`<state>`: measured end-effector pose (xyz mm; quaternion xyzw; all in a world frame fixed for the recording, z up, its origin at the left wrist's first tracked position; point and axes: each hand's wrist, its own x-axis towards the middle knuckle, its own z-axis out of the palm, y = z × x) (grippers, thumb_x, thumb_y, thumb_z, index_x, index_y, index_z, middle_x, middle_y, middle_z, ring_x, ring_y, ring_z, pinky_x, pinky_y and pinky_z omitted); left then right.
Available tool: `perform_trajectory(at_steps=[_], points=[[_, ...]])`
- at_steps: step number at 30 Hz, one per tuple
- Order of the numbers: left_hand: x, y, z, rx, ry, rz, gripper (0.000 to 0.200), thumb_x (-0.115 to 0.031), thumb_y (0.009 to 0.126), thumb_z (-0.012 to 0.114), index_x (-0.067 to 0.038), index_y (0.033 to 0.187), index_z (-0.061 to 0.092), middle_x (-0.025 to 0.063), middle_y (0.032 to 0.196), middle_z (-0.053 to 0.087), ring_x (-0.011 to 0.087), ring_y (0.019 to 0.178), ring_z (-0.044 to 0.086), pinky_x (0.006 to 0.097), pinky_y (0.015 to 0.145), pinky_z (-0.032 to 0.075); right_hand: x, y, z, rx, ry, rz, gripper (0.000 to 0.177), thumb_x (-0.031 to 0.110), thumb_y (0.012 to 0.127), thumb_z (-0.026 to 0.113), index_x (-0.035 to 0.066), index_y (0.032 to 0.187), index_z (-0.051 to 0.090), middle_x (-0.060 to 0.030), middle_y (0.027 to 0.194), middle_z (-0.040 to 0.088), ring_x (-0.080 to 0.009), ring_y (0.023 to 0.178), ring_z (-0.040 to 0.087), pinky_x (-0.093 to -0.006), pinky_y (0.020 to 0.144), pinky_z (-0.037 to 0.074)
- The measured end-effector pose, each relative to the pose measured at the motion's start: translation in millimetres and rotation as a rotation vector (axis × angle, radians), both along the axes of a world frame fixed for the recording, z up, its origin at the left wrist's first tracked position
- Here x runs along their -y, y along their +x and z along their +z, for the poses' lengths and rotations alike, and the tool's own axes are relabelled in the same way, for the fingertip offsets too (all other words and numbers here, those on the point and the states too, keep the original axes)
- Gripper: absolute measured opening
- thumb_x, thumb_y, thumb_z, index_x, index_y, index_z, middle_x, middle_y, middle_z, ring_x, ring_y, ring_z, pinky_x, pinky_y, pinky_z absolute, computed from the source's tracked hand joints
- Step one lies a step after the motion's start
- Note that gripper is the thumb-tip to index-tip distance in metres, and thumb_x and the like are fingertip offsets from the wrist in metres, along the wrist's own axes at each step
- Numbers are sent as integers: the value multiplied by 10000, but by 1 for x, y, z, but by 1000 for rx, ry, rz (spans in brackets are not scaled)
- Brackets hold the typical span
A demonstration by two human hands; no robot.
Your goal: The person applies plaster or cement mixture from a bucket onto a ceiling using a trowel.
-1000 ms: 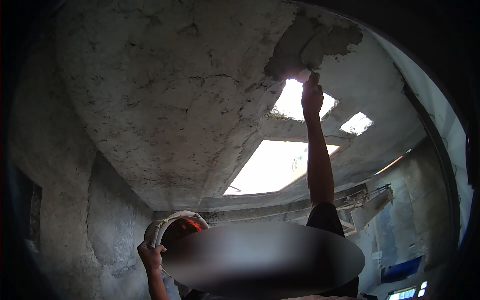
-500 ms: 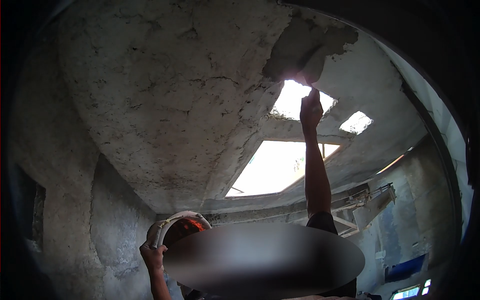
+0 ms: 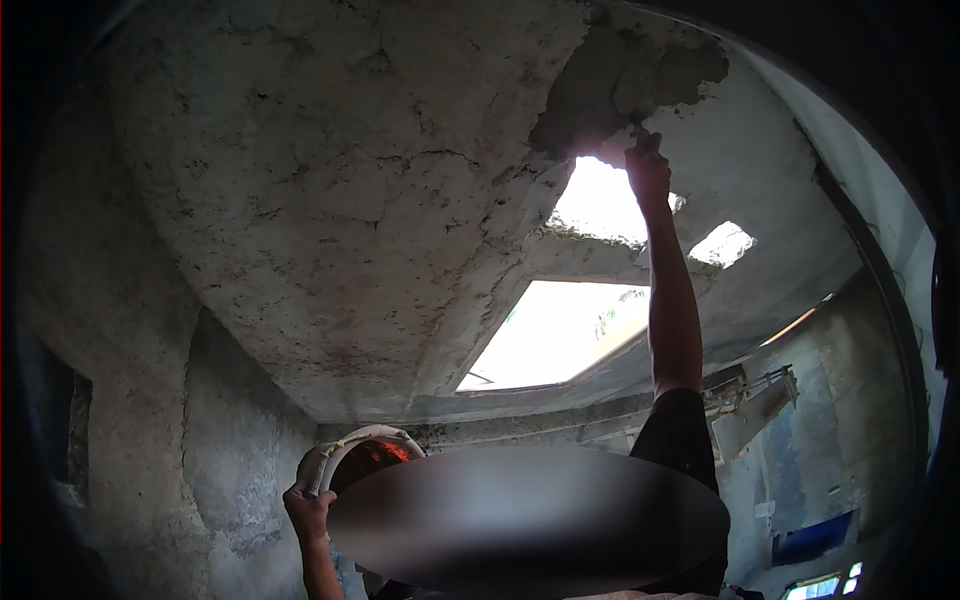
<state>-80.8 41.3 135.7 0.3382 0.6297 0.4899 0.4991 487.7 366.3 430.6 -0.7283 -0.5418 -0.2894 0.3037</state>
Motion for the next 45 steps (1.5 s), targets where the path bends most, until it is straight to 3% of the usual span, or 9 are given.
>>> perform_trajectory(at_steps=[5,9,15,25,32,35,37,41,45], points=[[-5,0,2,-31,-4,-42,409,41,478,605,78,883,641,73,852,656,172,719,596,285,678,474,11,50,-56,329,2,-81,443,287,859,511,31,1172,330,-221,750,636,-399,646,635,-472,587,537],[-5,3,3,-34,29,-58,406,44,485,592,61,887,650,51,831,650,149,708,588,272,649,472,32,55,-82,-16,43,36,455,296,869,508,63,1212,321,-188,730,647,-393,668,636,-493,614,531],[-4,2,5,5,29,-60,416,43,483,607,74,896,645,76,865,661,168,734,597,285,687,479,39,-3,-46,58,74,-35,346,179,873,490,51,1183,406,-223,1044,461,-380,703,627,-452,606,542],[1,3,-7,-34,21,-21,439,41,473,589,41,907,652,23,826,634,138,705,571,267,633,460,6,-7,1,-135,6,25,461,329,853,531,-3,1100,327,-298,863,609,-463,783,611,-511,677,516],[6,3,4,-15,23,-43,437,41,476,595,43,910,654,21,823,633,135,701,568,263,626,458,10,14,-58,57,56,-75,448,265,859,510,18,1203,364,-256,915,602,-437,756,628,-504,681,524],[7,4,0,7,62,-28,431,43,479,593,42,905,659,21,810,632,133,692,566,262,616,457,17,23,-107,-214,74,-5,383,254,848,503,35,1153,426,-244,991,573,-402,740,639,-483,639,532],[9,2,1,12,37,-38,426,46,478,590,42,898,662,24,799,630,132,678,562,263,605,456,27,11,-121,-223,145,-16,381,269,827,556,18,1032,357,-249,723,625,-448,681,620,-513,618,520],[11,-1,-4,-12,44,-48,422,41,474,591,42,890,661,27,794,630,133,667,558,269,598,455,21,-2,-112,-91,269,21,373,251,848,487,10,1125,421,-206,765,608,-388,701,640,-469,612,531],[10,-2,-8,-21,33,-36,396,33,469,595,34,860,659,25,784,628,139,660,559,272,599,456,-9,-26,-46,-356,270,114,398,299,805,533,13,1075,472,-325,1112,530,-410,744,624,-477,636,510]])
